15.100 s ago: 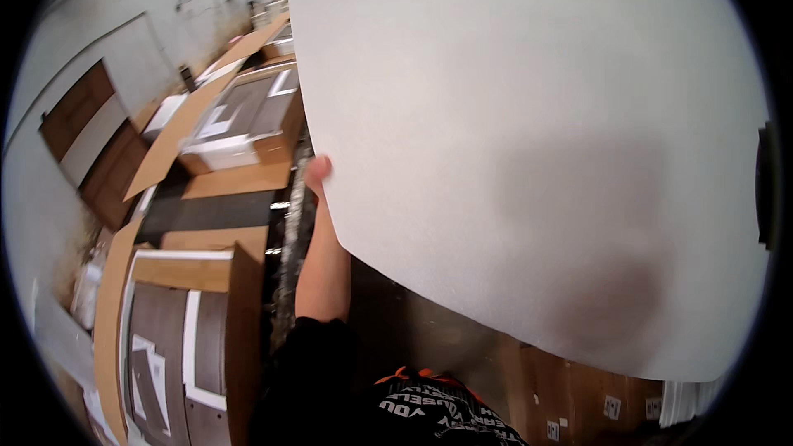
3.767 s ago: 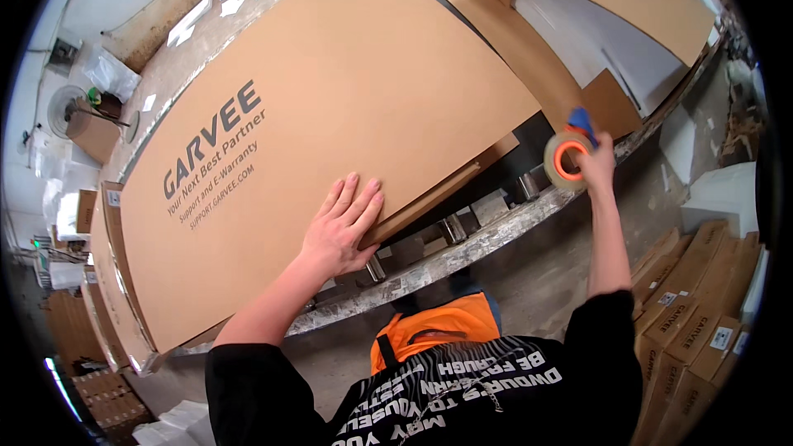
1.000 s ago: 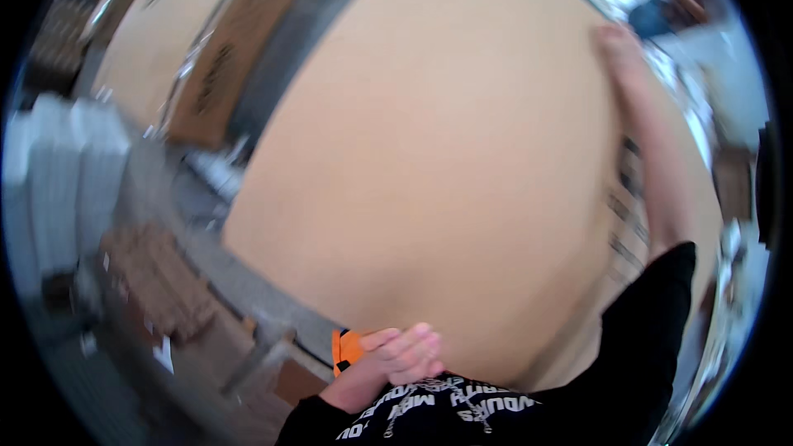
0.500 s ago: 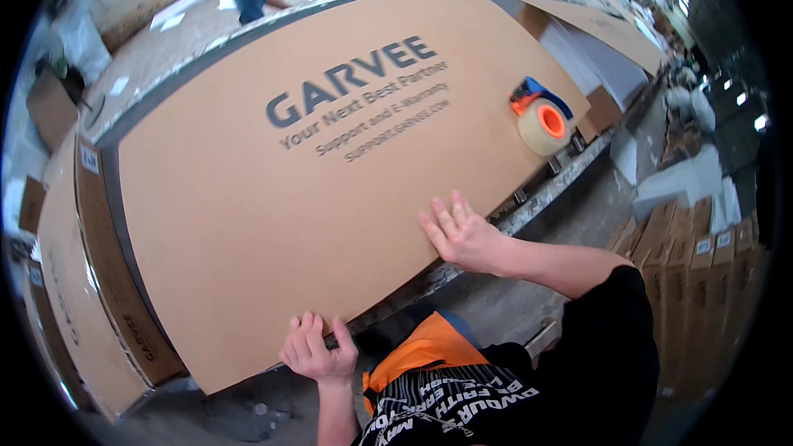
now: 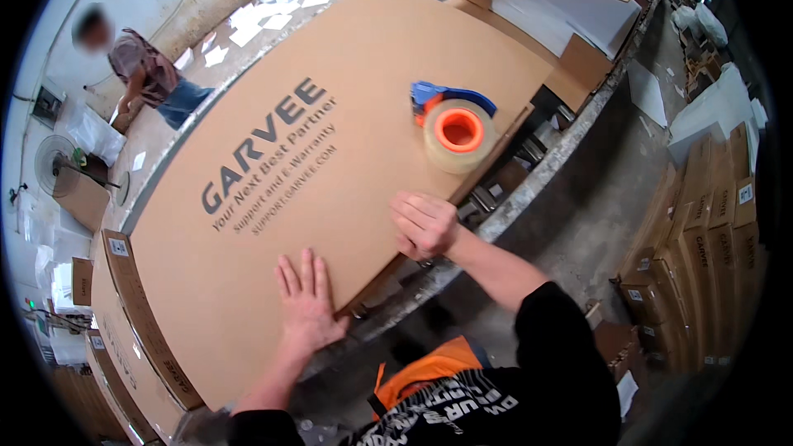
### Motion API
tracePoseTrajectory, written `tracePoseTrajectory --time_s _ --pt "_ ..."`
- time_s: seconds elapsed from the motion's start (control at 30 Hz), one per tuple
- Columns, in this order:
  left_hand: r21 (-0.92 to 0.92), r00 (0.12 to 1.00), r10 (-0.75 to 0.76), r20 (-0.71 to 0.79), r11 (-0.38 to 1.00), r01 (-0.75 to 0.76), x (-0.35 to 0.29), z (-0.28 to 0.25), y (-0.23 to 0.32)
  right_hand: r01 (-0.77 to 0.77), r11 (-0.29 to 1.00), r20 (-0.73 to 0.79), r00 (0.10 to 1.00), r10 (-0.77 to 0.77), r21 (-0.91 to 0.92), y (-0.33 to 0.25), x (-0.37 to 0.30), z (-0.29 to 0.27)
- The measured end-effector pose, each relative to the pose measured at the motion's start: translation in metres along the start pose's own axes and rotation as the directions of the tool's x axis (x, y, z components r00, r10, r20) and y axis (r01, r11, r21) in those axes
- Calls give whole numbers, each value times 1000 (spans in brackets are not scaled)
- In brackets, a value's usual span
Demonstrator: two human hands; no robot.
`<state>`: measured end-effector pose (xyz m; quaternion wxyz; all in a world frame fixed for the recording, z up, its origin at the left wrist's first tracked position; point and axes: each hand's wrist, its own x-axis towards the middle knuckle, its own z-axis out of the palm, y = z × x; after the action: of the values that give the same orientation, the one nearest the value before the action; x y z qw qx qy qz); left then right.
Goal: The person seals cardboard boxes on a conveyor belt using a tape dispenser and manually places foam sheets into the boxes.
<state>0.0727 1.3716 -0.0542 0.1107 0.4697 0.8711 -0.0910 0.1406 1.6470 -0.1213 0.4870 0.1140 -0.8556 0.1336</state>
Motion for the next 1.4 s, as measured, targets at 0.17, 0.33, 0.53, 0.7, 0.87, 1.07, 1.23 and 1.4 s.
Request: tracePoseTrajectory --time_s 0.17,0.33,0.53,0.7,0.87,1.07,1.23,1.4 --pt "50 997 -42 -62 998 45 -5 0 -4 -37 999 -15 999 38 31 17 12 -18" --pt "15 995 -44 -86 999 45 -5 3 -4 -498 779 -119 862 493 -380 95 93 -99" --pt "-42 984 10 -181 999 -18 -11 2 -10 -793 499 739 93 667 -350 165 112 -73" --pt "-42 969 47 -245 997 -59 -6 13 -9 -964 260 604 244 759 62 122 80 -86" --pt "-55 970 12 -243 998 -26 -5 13 -10 -970 -30 753 167 636 241 60 153 -85" --pt "-50 973 21 -229 998 -33 -6 10 -9 -448 821 875 153 459 -353 -36 231 -8" --pt "-102 975 2 -220 994 -25 -13 11 -8 -210 936 960 -60 275 -281 -49 184 -40" --pt "-99 967 -6 -254 995 -20 -12 12 -1 -159 911 924 -32 381 -381 -72 59 -93"
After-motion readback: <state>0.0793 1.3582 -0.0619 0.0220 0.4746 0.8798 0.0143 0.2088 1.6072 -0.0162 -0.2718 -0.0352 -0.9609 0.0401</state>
